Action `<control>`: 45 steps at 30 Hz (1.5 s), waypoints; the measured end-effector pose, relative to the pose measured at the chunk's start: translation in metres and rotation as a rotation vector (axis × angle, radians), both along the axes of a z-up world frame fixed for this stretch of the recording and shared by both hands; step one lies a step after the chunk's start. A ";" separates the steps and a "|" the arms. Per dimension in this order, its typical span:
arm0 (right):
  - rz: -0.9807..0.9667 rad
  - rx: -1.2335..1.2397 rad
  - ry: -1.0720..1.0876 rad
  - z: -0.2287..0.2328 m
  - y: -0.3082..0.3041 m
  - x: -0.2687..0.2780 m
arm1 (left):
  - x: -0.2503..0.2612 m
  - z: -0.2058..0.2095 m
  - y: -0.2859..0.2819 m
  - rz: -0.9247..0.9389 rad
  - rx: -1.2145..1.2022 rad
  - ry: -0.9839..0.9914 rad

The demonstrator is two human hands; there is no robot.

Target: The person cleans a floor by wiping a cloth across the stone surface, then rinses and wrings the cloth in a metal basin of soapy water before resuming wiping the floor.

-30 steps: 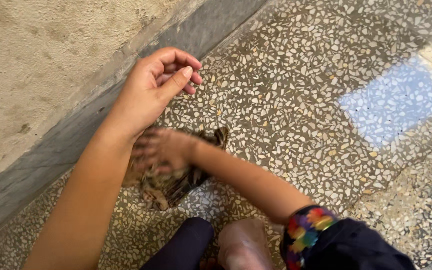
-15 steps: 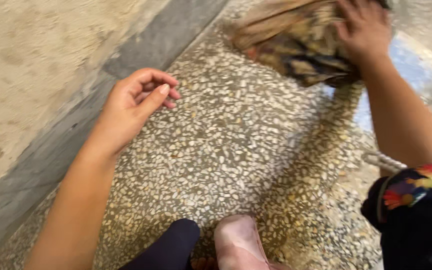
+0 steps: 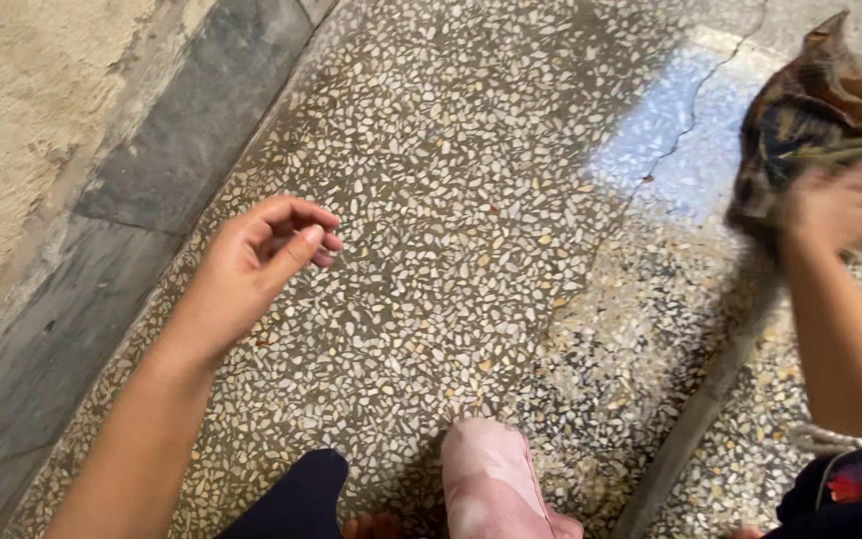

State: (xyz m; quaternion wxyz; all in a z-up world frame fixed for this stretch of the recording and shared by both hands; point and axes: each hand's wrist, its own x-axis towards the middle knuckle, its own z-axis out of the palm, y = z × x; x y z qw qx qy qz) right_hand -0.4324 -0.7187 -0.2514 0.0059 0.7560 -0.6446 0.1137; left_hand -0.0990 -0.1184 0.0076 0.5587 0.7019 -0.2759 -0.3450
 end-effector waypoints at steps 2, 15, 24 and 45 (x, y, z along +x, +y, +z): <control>0.134 0.230 -0.021 0.017 0.058 0.052 | -0.019 0.008 -0.012 -0.027 0.087 -0.022; 2.221 0.497 0.891 0.143 0.281 0.074 | -0.110 0.043 -0.061 0.070 0.232 -0.013; 1.741 0.202 0.557 0.080 0.118 0.085 | -0.220 0.008 -0.152 0.134 0.079 0.209; 0.213 0.066 -0.080 0.007 -0.198 -0.317 | -0.307 0.083 -0.433 -0.514 0.041 0.028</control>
